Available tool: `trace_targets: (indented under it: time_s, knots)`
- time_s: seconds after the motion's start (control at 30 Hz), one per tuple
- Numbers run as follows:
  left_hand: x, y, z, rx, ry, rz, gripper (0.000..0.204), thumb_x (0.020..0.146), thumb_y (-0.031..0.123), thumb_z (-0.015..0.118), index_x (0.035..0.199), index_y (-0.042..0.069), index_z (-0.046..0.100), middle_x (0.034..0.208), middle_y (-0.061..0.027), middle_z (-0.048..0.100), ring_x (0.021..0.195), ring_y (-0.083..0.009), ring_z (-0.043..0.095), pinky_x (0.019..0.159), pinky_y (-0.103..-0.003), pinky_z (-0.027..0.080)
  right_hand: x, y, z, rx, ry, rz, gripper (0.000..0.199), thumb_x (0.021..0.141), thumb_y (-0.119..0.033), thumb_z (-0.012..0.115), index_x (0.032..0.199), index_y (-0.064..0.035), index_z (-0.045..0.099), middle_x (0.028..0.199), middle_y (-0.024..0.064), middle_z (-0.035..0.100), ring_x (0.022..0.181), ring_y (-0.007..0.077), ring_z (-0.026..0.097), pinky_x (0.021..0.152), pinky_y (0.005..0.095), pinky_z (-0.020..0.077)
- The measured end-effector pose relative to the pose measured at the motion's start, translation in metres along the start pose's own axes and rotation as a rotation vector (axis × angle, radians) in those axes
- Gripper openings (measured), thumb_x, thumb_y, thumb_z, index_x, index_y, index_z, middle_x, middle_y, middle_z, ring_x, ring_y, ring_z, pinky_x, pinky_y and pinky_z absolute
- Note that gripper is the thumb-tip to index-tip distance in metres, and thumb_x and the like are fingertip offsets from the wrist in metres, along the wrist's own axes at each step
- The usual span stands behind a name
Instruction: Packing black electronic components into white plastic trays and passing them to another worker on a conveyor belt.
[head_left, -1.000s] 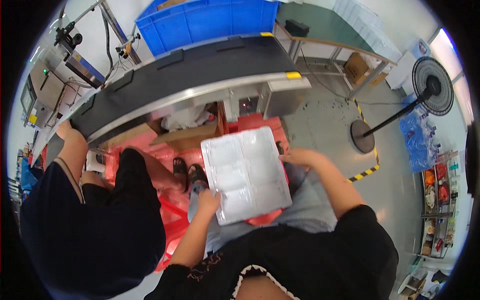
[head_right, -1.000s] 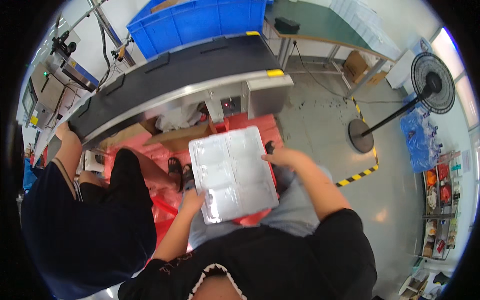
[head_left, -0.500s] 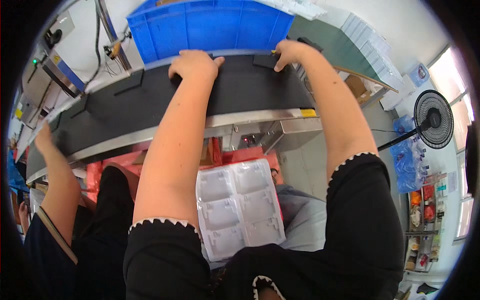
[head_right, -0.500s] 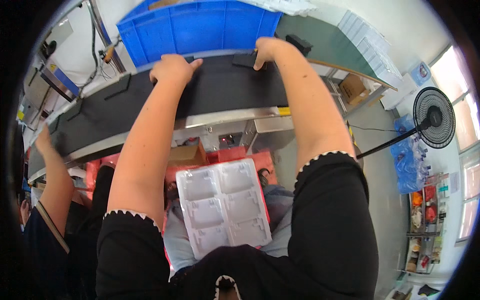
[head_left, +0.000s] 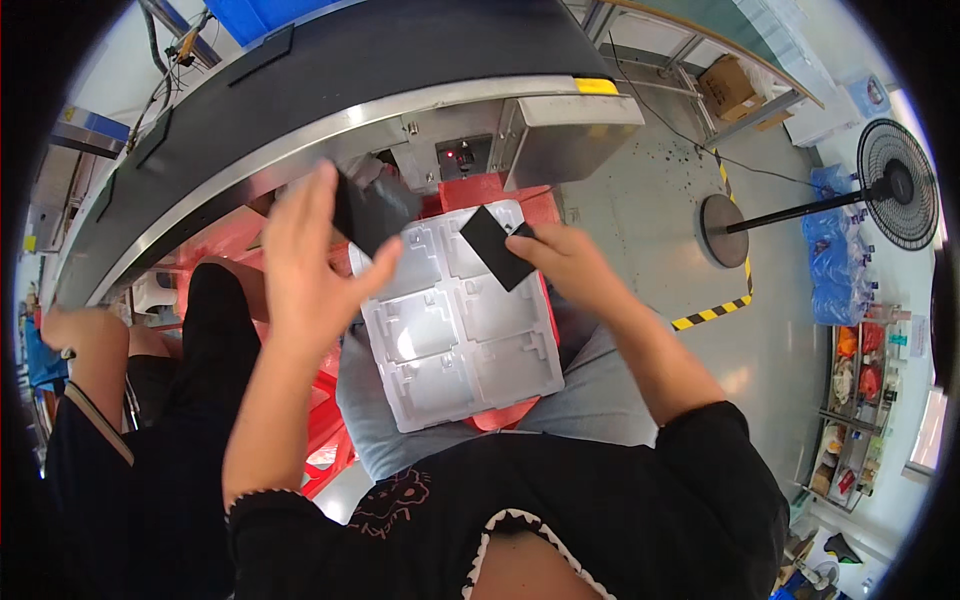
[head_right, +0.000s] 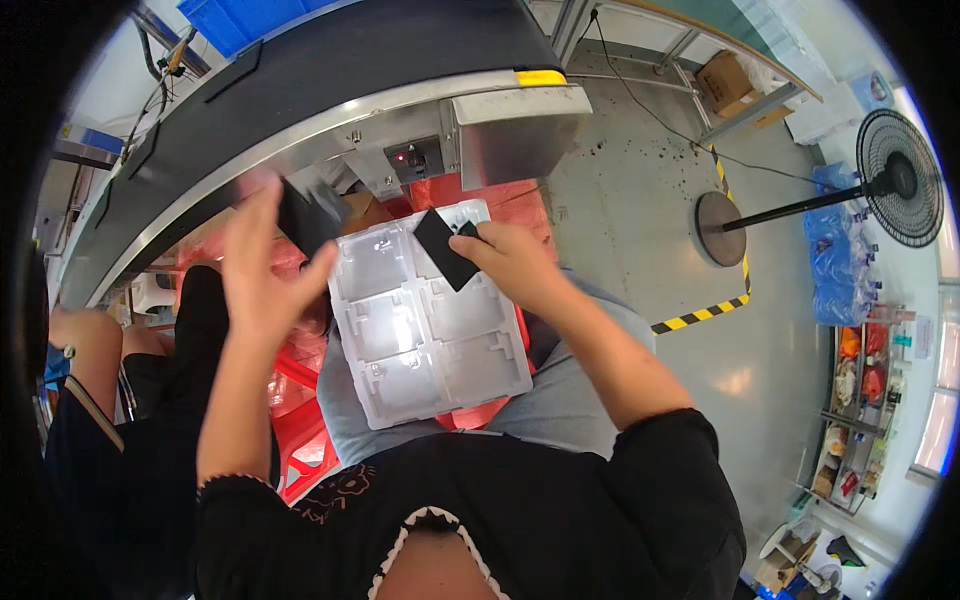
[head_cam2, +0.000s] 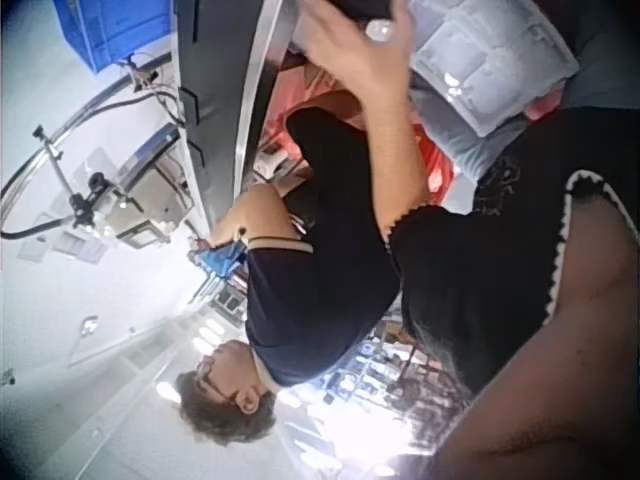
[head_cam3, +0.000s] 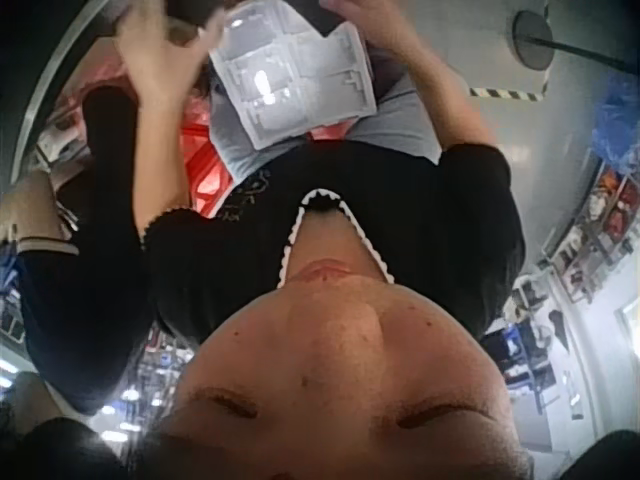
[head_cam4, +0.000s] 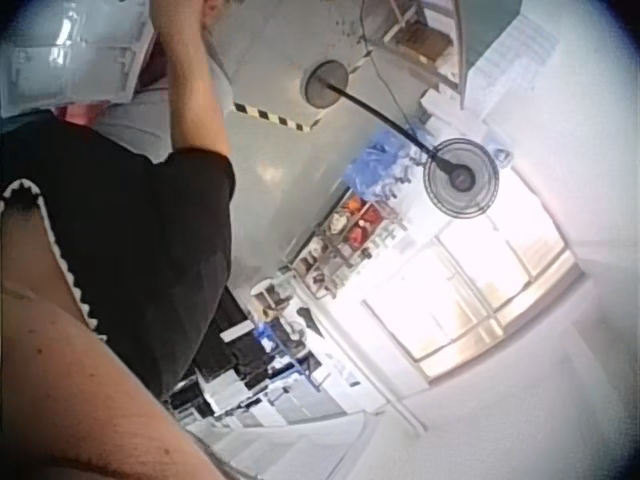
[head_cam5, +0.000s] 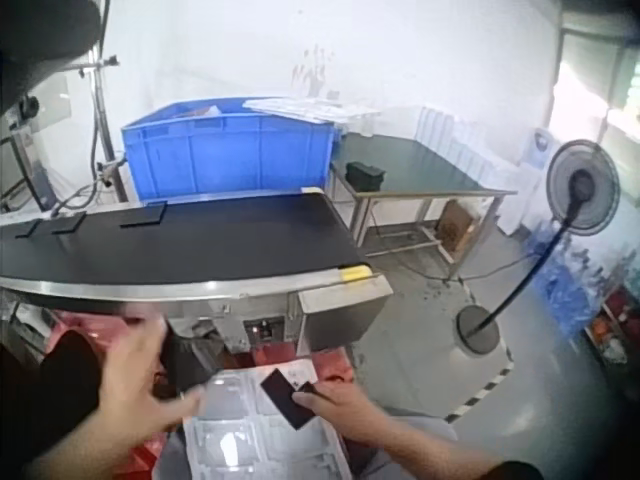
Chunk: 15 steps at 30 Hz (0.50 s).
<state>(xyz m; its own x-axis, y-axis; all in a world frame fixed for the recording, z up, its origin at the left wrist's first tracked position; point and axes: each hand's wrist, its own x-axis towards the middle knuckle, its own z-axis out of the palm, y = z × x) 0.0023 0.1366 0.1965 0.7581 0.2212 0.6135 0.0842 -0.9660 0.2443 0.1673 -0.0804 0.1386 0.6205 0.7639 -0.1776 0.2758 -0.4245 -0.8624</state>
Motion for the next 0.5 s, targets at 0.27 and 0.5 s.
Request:
trace_targets:
  time_s: [0.27,0.5]
  knots:
    - [-0.114,-0.051,0.086,0.050,-0.560,-0.094,0.065,0.069,0.025,0.070,0.122,-0.005,0.045,0.133,-0.0213,0.039,0.121,-0.0362,0.039,0.098,-0.046,0.033,0.041,0.086,0.086,-0.675,0.051,0.182,0.045,0.088,-0.042,0.050,0.076,0.0004,0.059,0.072,0.0145,0.062,0.070,0.0332,0.060,0.068,0.0402,0.0467]
    - [-0.146,-0.069,0.115,0.050,-0.666,-0.044,0.045,0.082,0.006,0.050,0.125,-0.004,0.043,0.141,-0.0178,0.030,0.132,-0.0299,0.027,0.107,-0.047,0.024,-0.001,0.068,0.087,-0.890,0.054,0.039,0.041,0.086,-0.037,0.052,0.105,-0.0015,0.057,0.118,0.0172,0.055,0.108,0.0301,0.053,0.082,0.0454,0.0445]
